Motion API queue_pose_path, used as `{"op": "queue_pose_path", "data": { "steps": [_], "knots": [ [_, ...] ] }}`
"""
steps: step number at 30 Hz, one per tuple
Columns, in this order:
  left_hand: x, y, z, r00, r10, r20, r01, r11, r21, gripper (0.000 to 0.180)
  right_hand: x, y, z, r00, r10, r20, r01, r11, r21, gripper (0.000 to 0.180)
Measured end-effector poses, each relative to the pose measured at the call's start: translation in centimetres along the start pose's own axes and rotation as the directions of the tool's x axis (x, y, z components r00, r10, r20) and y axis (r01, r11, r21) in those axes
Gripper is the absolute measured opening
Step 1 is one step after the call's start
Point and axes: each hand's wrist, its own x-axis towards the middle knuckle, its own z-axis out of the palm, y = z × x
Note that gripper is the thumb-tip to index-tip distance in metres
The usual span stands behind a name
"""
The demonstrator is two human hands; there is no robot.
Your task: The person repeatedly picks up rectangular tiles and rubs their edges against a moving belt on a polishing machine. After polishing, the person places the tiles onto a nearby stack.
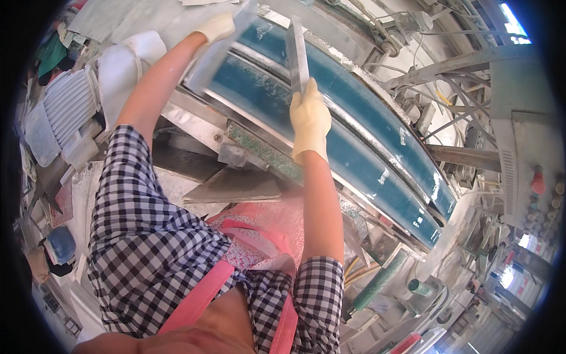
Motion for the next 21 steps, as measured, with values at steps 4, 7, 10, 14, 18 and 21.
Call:
{"op": "queue_pose_path", "data": {
  "steps": [4, 7, 10, 14, 18, 21],
  "knots": [
    [-3.4, 3.5, 1.5, 0.992, 0.101, -0.080, -0.127, 0.859, -0.497, 0.029, 0.6, 0.8, 0.3, 0.997, -0.073, -0.013, 0.073, 0.997, 0.005, 0.072],
    [-4.8, 8.7, 5.2, 0.967, -0.239, 0.085, 0.229, 0.677, -0.700, 0.031, 0.6, 1.6, 0.1, 0.992, -0.118, -0.040, 0.122, 0.987, 0.105, 0.085],
    [-5.2, 10.7, 7.2, 0.921, 0.377, -0.102, -0.382, 0.924, -0.033, 0.032, 0.4, 2.4, -1.6, 0.970, 0.028, 0.241, -0.091, 0.962, 0.257, 0.063],
    [-1.0, 13.2, 10.5, 0.933, 0.331, 0.141, -0.270, 0.904, -0.332, 0.036, -0.5, 3.4, -3.8, 0.965, 0.071, 0.251, -0.087, 0.995, 0.051, 0.036],
    [2.7, 15.1, 16.1, 0.938, 0.322, 0.127, -0.303, 0.941, -0.151, 0.035, 0.8, 5.2, -2.8, 0.990, 0.097, 0.100, -0.118, 0.964, 0.240, 0.042],
    [4.3, 15.5, 19.0, 0.929, 0.332, 0.164, -0.326, 0.943, -0.059, 0.034, 2.5, 7.6, -0.2, 0.994, 0.008, 0.111, -0.040, 0.957, 0.289, 0.040]
  ]
}}
